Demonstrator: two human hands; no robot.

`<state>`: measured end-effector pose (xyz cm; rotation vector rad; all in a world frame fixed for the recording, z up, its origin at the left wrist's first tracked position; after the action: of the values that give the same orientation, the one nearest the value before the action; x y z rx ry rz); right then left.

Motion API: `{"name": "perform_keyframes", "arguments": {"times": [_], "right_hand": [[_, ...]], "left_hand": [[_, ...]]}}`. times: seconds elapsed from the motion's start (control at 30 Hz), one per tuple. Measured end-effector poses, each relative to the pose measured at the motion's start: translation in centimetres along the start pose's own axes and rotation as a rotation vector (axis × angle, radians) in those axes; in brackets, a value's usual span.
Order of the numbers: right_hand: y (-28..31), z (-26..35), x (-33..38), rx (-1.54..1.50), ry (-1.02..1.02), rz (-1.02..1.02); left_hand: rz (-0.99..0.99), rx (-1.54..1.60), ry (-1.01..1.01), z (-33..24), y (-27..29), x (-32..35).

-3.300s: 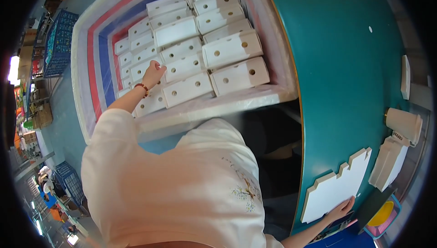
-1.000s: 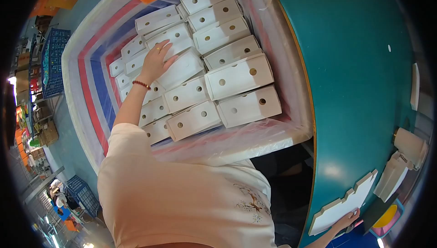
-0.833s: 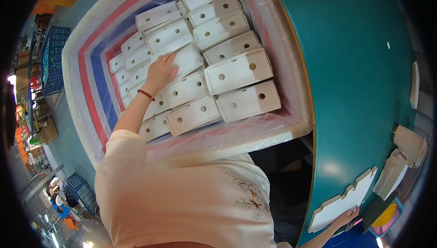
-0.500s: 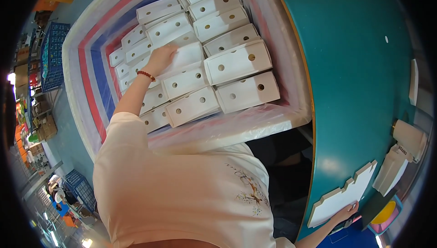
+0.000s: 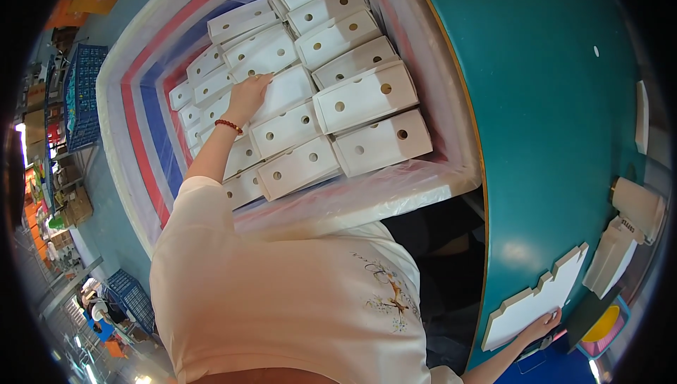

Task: Folding white cardboard boxes and placing them into a plastic bin.

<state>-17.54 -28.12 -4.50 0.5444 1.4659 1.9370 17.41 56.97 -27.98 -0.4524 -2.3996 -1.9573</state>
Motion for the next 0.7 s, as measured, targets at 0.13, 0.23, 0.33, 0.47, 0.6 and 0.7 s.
{"name": "perform_keyframes", "arguments": {"times": [0.13,0.23,0.33,0.47,0.6,0.7], "right_hand": [[-0.2,1.6,0.4,0.015,-0.007,-0.008],[0.1,0.9,0.3,0.068,-0.012,-0.003],[-0.5,0.7,-0.2,0.053,0.015,0.0],[0.3,0.3,0.2,-0.006,-0.004,-0.012],[-0.1,0.8,-0.1,0.073,-0.001,-0.005],[-0.3,0.8,-0.1,0.031,-0.017,0.016]], "left_hand": [[0.026,-0.011,0.041,-0.1,1.2,0.2],[0.053,0.092,-0.015,-0.3,1.8,0.3],[-0.113,0.164,0.05,2.1,0.9,-0.9],[-0.51,0.071,0.165,6.0,0.7,-4.9],[0.087,0.056,0.333,7.6,1.0,-6.0],[0.072,0.166,0.256,9.0,1.6,-6.0]]}}
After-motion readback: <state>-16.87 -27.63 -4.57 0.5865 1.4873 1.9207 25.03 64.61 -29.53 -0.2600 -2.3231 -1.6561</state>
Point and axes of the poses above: each hand's wrist, its own x-axis away from the middle knuckle, its own y-axis out of the back of the hand, z = x × y, the point moved 1 cm from there along -x, towards the middle knuckle, and after that the axes turned 12 degrees about z, right-handed, at the moved point
